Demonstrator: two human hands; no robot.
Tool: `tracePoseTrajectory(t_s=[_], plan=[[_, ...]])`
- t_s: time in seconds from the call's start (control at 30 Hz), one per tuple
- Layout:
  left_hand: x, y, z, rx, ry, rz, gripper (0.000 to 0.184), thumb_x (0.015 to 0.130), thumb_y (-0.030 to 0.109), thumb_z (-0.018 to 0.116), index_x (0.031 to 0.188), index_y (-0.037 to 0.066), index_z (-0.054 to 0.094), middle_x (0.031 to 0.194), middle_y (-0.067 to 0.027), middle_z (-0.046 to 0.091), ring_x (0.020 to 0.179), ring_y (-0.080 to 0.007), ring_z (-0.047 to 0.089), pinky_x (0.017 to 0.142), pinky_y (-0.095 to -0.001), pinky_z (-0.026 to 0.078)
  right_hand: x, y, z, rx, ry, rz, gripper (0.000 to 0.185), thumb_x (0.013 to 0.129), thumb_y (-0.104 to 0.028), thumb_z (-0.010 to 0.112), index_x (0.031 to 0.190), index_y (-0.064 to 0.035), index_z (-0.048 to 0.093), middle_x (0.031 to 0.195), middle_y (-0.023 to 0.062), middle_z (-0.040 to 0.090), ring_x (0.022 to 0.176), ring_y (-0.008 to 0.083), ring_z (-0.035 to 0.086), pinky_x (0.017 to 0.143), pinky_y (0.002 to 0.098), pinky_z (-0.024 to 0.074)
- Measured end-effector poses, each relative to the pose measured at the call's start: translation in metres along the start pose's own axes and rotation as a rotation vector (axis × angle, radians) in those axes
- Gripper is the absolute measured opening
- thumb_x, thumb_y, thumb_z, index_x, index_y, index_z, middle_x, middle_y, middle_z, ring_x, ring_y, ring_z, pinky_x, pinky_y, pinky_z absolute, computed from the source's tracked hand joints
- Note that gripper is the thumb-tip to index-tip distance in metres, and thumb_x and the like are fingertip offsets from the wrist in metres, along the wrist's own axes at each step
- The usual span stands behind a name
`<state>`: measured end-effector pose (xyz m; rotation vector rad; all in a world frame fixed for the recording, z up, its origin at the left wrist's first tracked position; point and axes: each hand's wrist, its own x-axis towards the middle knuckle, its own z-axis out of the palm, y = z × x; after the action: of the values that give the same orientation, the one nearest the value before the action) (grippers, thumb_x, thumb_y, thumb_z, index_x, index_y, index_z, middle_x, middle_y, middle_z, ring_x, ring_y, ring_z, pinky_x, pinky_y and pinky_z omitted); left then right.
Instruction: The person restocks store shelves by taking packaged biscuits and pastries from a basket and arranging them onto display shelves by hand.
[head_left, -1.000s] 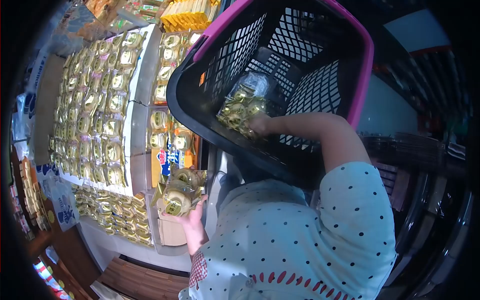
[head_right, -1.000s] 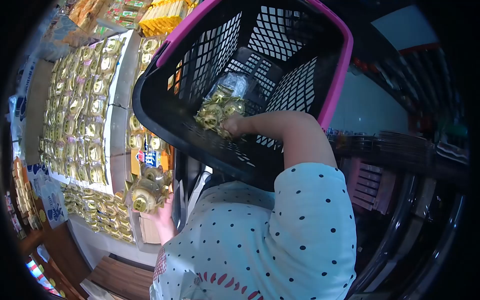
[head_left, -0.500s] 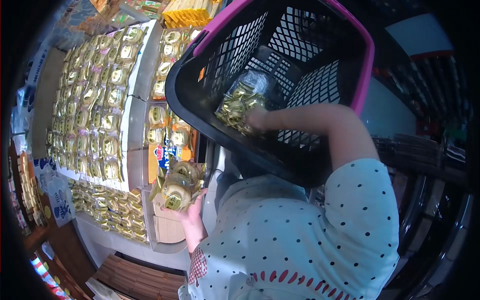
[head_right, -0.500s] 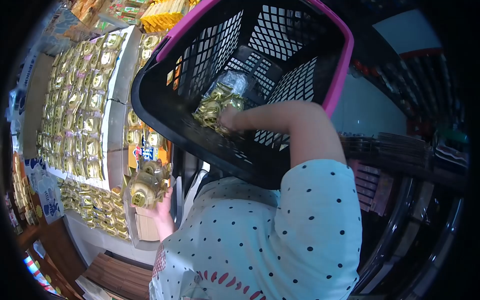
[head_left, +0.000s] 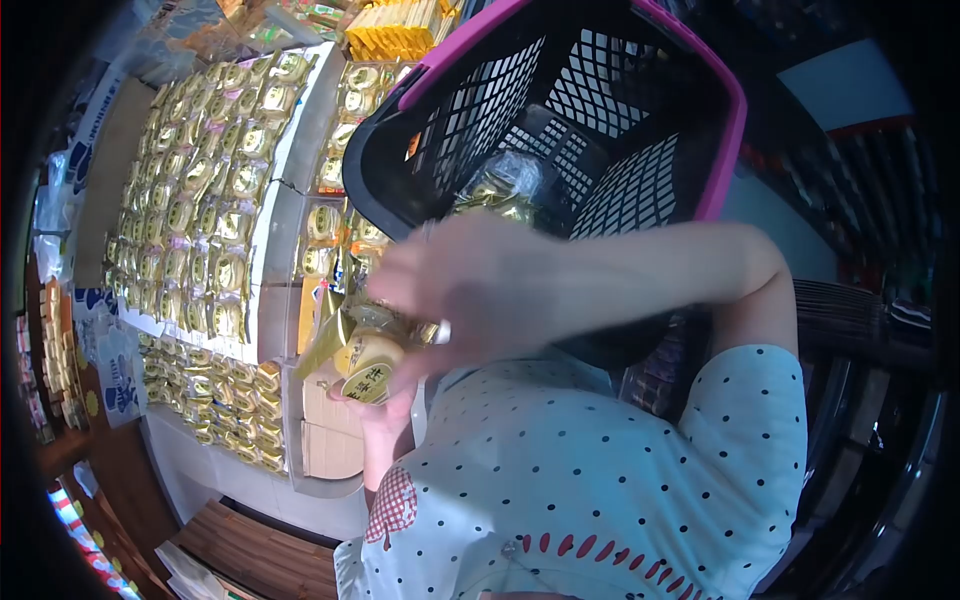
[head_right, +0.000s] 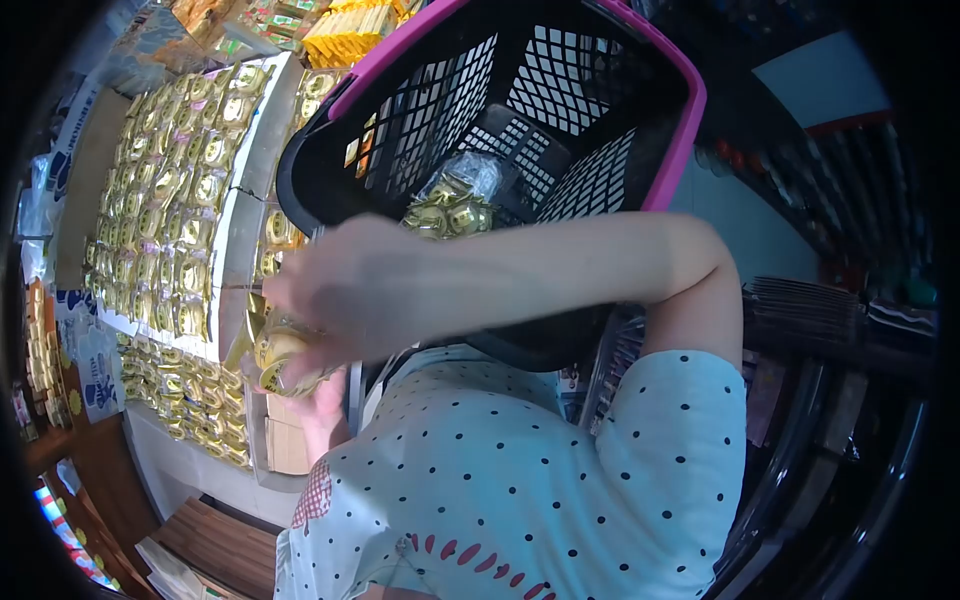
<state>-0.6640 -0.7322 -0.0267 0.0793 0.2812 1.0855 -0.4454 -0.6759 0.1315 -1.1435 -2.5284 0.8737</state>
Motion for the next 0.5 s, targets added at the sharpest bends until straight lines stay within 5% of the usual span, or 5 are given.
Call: tracePoseTrajectory(t_s=[0.17,0.23,0.37,0.43,0.5], plan=[[0.000,-0.012,0.029,0.083,-0.140,-0.050,0.077,0.076,0.064,0.052,0.125,0.006,0.038,0.117,-0.0085,0.047,0.107,-0.0200,0.047,0.094,-0.0333,0.040,-0.008,-0.009,0.024,-0.014,0.121,0.014,0.063,0.066,-0.039,0.069,0.106,0.0029,0.044,0.100,0.0136,0.052,0.091,0.0318,0.052,0.078,0.0390,0.0428],[0.000,-0.019,0.048,0.554,0.065,0.151,0.073,0.083,0.061,0.043,0.130,0.007,0.031,0.122,-0.0087,0.043,0.110,-0.0206,0.044,0.095,-0.0337,0.039,-0.011,-0.003,0.027,0.120,0.313,-0.028,0.057,0.067,-0.031,0.072,0.103,0.0018,0.045,0.099,0.0136,0.050,0.090,0.0303,0.051,0.077,0.0379,0.0425],[0.008,-0.027,0.034,0.543,0.164,0.055,0.073,0.085,0.063,0.035,0.131,0.006,0.034,0.128,-0.0088,0.042,0.117,-0.0234,0.042,0.099,-0.0383,0.034,-0.025,0.001,0.015,0.346,0.285,0.044,0.051,0.068,-0.024,0.073,0.100,0.0009,0.043,0.093,0.0138,0.052,0.086,0.0278,0.053,0.074,0.0346,0.0433],[0.017,-0.033,0.068,0.318,-0.001,0.047,0.068,0.088,0.059,0.032,0.132,0.008,0.032,0.129,-0.0104,0.041,0.119,-0.0251,0.041,0.100,-0.0388,0.034,-0.032,0.001,0.005,0.626,0.218,0.226,0.050,0.068,-0.022,0.074,0.098,0.0005,0.042,0.087,0.0138,0.055,0.083,0.0249,0.056,0.070,0.0312,0.0439],[0.020,-0.039,0.088,0.483,0.256,0.076,0.070,0.087,0.060,0.033,0.134,0.009,0.028,0.130,-0.0109,0.040,0.120,-0.0266,0.040,0.095,-0.0414,0.040,-0.037,0.013,0.003,0.687,0.283,0.220,0.049,0.069,-0.019,0.074,0.099,-0.0001,0.041,0.086,0.0115,0.058,0.082,0.0192,0.058,0.069,0.0284,0.0453]])
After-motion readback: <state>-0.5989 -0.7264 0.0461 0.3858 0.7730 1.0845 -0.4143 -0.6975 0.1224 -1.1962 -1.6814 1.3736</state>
